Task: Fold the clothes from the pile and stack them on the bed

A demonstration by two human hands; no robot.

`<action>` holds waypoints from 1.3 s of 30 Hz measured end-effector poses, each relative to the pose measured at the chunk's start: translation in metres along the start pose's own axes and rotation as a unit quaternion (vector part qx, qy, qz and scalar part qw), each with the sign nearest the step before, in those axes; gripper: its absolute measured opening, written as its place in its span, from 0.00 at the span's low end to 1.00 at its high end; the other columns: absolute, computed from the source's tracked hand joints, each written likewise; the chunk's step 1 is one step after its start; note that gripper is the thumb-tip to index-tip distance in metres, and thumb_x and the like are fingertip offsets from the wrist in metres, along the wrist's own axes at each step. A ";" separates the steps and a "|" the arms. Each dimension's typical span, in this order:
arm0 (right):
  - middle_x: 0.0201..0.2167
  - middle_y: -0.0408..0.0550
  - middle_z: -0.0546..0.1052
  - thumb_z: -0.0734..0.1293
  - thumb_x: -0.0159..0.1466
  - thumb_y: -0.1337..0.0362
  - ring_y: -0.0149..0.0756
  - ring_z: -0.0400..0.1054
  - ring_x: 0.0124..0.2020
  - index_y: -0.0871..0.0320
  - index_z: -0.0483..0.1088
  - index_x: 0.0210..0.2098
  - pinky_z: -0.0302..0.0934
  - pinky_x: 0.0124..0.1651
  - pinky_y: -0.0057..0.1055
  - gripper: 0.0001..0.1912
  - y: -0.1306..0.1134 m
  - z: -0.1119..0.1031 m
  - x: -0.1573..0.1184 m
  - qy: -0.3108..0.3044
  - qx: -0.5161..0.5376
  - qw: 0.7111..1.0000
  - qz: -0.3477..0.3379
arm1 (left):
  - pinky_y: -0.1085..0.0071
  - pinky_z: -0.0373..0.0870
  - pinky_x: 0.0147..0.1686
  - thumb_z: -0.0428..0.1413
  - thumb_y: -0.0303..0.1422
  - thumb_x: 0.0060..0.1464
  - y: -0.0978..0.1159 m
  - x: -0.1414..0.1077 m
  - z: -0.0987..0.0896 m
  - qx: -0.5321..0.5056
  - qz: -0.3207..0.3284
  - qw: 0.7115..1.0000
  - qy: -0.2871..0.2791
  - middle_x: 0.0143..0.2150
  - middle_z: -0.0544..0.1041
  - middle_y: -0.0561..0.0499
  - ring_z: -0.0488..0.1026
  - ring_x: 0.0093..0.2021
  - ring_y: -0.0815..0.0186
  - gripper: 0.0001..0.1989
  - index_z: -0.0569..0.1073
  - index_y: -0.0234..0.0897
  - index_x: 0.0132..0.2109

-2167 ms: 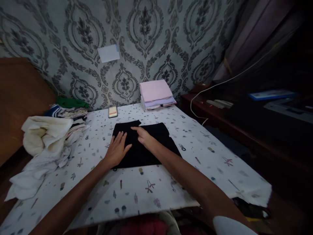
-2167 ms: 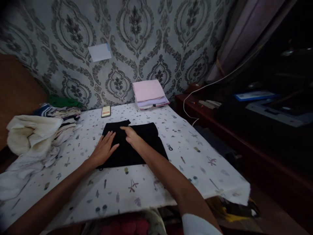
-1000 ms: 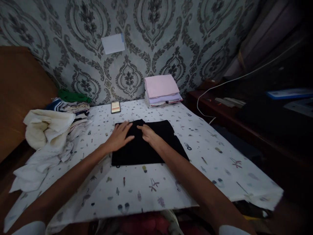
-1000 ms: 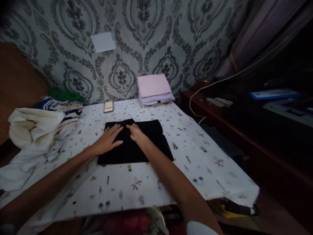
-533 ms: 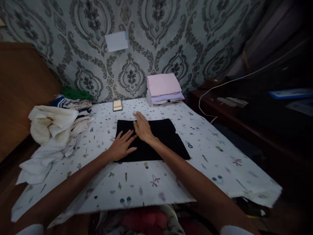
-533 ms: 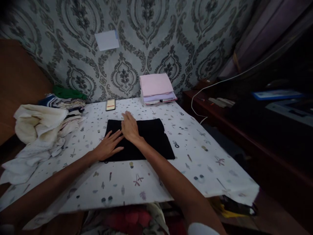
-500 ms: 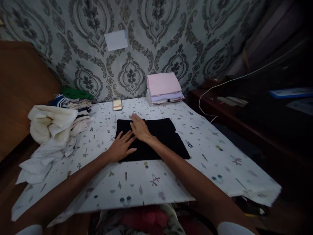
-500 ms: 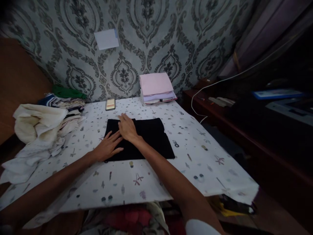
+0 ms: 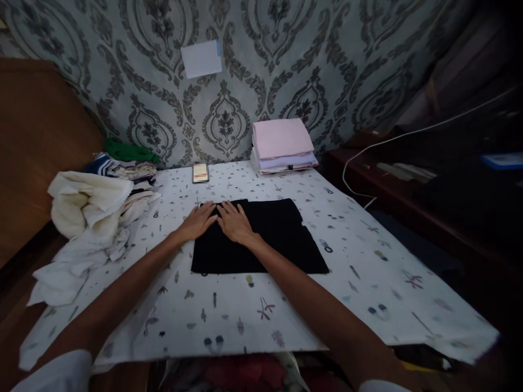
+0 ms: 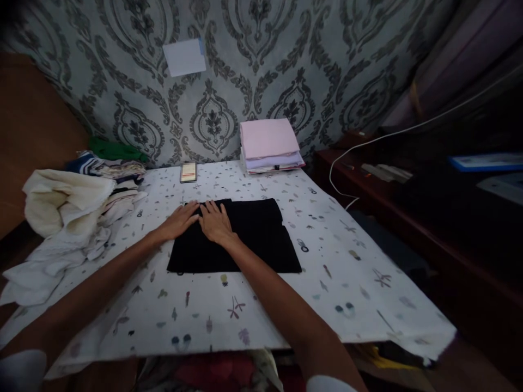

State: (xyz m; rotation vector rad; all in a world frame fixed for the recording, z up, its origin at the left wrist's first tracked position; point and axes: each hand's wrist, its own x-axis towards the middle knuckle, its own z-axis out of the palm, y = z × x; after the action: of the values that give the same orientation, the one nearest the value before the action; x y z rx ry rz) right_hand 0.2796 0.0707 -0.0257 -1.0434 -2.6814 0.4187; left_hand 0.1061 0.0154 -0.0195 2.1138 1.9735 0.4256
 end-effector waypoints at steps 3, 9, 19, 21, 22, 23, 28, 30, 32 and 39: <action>0.71 0.57 0.55 0.52 0.73 0.59 0.44 0.44 0.73 0.62 0.57 0.69 0.37 0.72 0.50 0.28 0.001 0.004 0.001 0.006 -0.005 1.000 -0.003 | 0.45 0.41 0.69 0.37 0.45 0.68 -0.023 0.031 0.002 0.039 -0.053 0.997 -0.037 0.75 0.51 0.43 0.44 0.75 0.56 0.29 0.56 0.40 0.70; 0.71 0.57 0.55 0.52 0.73 0.58 0.43 0.43 0.73 0.64 0.56 0.69 0.36 0.72 0.49 0.29 0.002 0.007 0.003 0.001 -0.005 1.000 0.000 | 0.45 0.46 0.68 0.37 0.47 0.68 -0.022 0.013 0.006 0.020 -0.095 0.993 0.059 0.74 0.52 0.37 0.46 0.74 0.53 0.31 0.57 0.36 0.70; 0.71 0.57 0.55 0.52 0.72 0.59 0.43 0.43 0.73 0.63 0.58 0.68 0.36 0.72 0.49 0.28 0.003 0.009 0.004 0.005 0.004 1.000 -0.001 | 0.49 0.62 0.64 0.50 0.37 0.64 0.054 -0.135 0.012 0.095 0.135 0.983 0.077 0.67 0.65 0.37 0.59 0.69 0.51 0.23 0.65 0.35 0.63; 0.71 0.57 0.55 0.52 0.72 0.59 0.43 0.43 0.73 0.63 0.57 0.68 0.36 0.72 0.49 0.28 0.003 0.009 0.004 0.003 -0.001 1.000 -0.002 | 0.53 0.65 0.62 0.47 0.28 0.63 0.054 -0.138 0.016 0.106 0.135 0.980 0.104 0.65 0.68 0.38 0.62 0.68 0.53 0.20 0.67 0.34 0.61; 0.71 0.57 0.55 0.52 0.72 0.59 0.44 0.43 0.73 0.64 0.57 0.68 0.37 0.72 0.49 0.28 0.003 0.009 0.004 0.003 -0.002 1.000 -0.003 | 0.54 0.66 0.62 0.47 0.25 0.61 0.054 -0.137 0.016 0.109 0.133 0.979 0.110 0.65 0.69 0.38 0.63 0.67 0.54 0.21 0.68 0.34 0.60; 0.71 0.57 0.55 0.52 0.72 0.59 0.44 0.43 0.73 0.64 0.57 0.68 0.37 0.72 0.49 0.28 0.003 0.009 0.004 0.004 -0.004 1.000 -0.004 | 0.55 0.67 0.62 0.47 0.23 0.59 0.056 -0.135 0.016 0.111 0.125 0.980 0.111 0.64 0.70 0.39 0.64 0.66 0.54 0.21 0.68 0.34 0.59; 0.72 0.56 0.55 0.52 0.72 0.58 0.44 0.43 0.73 0.63 0.57 0.69 0.36 0.72 0.49 0.29 0.005 0.012 0.005 0.007 -0.002 1.000 -0.006 | 0.56 0.75 0.47 0.52 0.26 0.54 0.079 -0.124 0.003 0.157 -0.052 0.985 0.056 0.56 0.73 0.39 0.71 0.56 0.50 0.22 0.68 0.37 0.56; 0.72 0.56 0.54 0.52 0.72 0.57 0.44 0.43 0.73 0.63 0.57 0.69 0.36 0.72 0.49 0.29 0.006 0.014 0.005 0.009 0.001 1.000 -0.008 | 0.59 0.75 0.40 0.53 0.27 0.54 0.088 -0.123 -0.003 0.181 -0.136 0.974 0.016 0.52 0.75 0.39 0.74 0.50 0.50 0.21 0.66 0.37 0.56; 0.72 0.56 0.55 0.52 0.72 0.57 0.45 0.43 0.73 0.63 0.57 0.69 0.36 0.72 0.49 0.29 0.007 0.015 0.004 0.015 0.002 1.000 -0.011 | 0.61 0.73 0.36 0.51 0.27 0.56 0.093 -0.124 -0.007 0.183 -0.190 0.964 -0.021 0.46 0.78 0.41 0.78 0.42 0.52 0.19 0.63 0.37 0.55; 0.72 0.56 0.55 0.52 0.73 0.57 0.45 0.43 0.73 0.63 0.57 0.69 0.36 0.72 0.48 0.29 0.007 0.015 0.004 0.019 -0.009 1.000 -0.012 | 0.62 0.67 0.31 0.45 0.30 0.59 0.099 -0.140 -0.009 0.152 -0.223 0.961 -0.061 0.31 0.78 0.45 0.78 0.32 0.49 0.16 0.60 0.34 0.54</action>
State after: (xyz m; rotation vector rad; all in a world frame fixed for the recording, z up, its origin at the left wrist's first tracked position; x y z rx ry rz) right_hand 0.2764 0.0758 -0.0419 -1.0127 -2.6651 0.3670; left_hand 0.1872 -0.1314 0.0145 1.7065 2.4700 -0.0939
